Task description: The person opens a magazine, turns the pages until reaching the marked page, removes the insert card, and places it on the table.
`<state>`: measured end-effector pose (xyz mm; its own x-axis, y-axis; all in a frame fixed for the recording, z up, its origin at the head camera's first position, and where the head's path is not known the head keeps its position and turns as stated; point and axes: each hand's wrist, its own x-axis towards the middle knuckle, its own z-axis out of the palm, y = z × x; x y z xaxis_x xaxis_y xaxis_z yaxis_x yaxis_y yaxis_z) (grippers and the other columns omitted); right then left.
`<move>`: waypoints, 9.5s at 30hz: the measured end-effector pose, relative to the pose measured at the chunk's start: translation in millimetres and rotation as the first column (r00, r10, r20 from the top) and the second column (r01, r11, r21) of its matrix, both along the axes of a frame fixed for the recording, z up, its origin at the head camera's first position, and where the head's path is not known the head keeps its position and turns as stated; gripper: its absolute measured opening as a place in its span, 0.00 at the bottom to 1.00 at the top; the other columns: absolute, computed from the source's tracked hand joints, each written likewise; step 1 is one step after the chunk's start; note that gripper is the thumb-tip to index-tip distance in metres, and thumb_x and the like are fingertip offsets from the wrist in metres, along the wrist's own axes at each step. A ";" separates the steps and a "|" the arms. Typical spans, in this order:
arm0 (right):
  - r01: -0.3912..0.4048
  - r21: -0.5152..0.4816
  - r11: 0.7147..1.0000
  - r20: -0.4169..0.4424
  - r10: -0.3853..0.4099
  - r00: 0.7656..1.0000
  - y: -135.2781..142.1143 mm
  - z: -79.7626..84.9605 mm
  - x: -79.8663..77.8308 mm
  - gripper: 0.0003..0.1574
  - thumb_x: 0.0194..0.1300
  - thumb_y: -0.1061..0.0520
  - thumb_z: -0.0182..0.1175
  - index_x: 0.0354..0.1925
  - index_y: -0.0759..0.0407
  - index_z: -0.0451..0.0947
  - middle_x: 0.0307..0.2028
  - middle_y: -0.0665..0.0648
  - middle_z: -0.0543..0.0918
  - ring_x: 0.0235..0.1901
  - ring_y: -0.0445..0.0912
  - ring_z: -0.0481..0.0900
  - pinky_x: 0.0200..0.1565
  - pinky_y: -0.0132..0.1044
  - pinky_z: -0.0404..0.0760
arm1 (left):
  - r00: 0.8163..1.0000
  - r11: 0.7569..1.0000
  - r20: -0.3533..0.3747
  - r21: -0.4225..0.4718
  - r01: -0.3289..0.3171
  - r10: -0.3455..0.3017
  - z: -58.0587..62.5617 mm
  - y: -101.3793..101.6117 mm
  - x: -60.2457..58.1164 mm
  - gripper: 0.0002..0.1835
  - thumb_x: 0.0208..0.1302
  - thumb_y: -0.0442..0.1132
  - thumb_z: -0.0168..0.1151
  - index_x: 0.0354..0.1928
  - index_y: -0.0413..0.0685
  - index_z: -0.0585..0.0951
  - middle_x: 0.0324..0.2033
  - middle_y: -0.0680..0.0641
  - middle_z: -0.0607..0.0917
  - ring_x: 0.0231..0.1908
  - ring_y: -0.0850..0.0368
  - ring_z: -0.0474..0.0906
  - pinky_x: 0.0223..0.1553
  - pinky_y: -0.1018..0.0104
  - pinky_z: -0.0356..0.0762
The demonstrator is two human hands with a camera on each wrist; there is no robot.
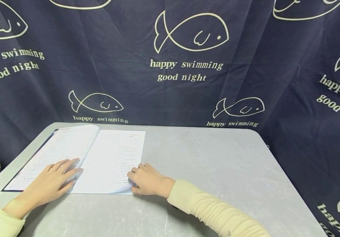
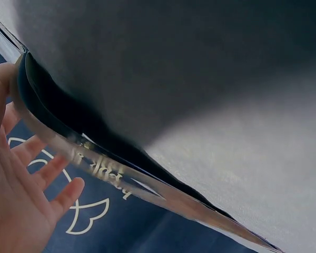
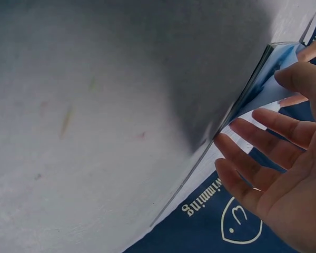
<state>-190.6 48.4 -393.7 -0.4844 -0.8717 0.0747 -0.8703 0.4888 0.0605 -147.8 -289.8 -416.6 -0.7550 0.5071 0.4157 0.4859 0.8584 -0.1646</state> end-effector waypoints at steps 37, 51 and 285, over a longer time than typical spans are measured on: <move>0.029 -0.130 0.991 -0.002 -0.029 1.000 -2.5 0.8 -14.7 0.09 0.60 0.51 0.56 0.37 0.54 0.77 0.30 0.46 0.79 0.25 0.36 0.68 0.30 0.28 0.69 | 0.986 0.998 0.157 -0.023 -0.052 0.055 11.2 17.9 6.1 0.38 0.41 0.75 0.55 0.49 0.58 0.78 0.48 0.48 0.80 0.46 0.43 0.76 0.43 0.43 0.68; 0.069 -0.203 0.977 0.005 -0.069 0.998 -5.5 3.5 -15.8 0.12 0.61 0.51 0.54 0.37 0.57 0.77 0.31 0.49 0.81 0.27 0.38 0.75 0.32 0.32 0.75 | 0.994 0.999 0.108 -0.039 -0.029 0.033 8.9 20.3 4.2 0.38 0.40 0.76 0.56 0.47 0.58 0.79 0.46 0.49 0.80 0.43 0.43 0.77 0.40 0.44 0.70; 0.005 -0.117 0.993 -0.024 -0.008 1.000 -1.1 2.6 -13.6 0.05 0.59 0.53 0.57 0.35 0.51 0.75 0.32 0.45 0.81 0.28 0.37 0.73 0.32 0.28 0.68 | 0.996 1.000 0.087 -0.012 -0.006 0.007 4.1 14.9 0.6 0.30 0.49 0.66 0.58 0.47 0.55 0.79 0.48 0.47 0.80 0.50 0.44 0.73 0.46 0.45 0.68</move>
<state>-204.1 47.3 -391.1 -0.4868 -0.8530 0.1880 -0.8660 0.4995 0.0237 -147.2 -274.9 -412.5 -0.7917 0.5063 0.3419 0.4930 0.8600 -0.1320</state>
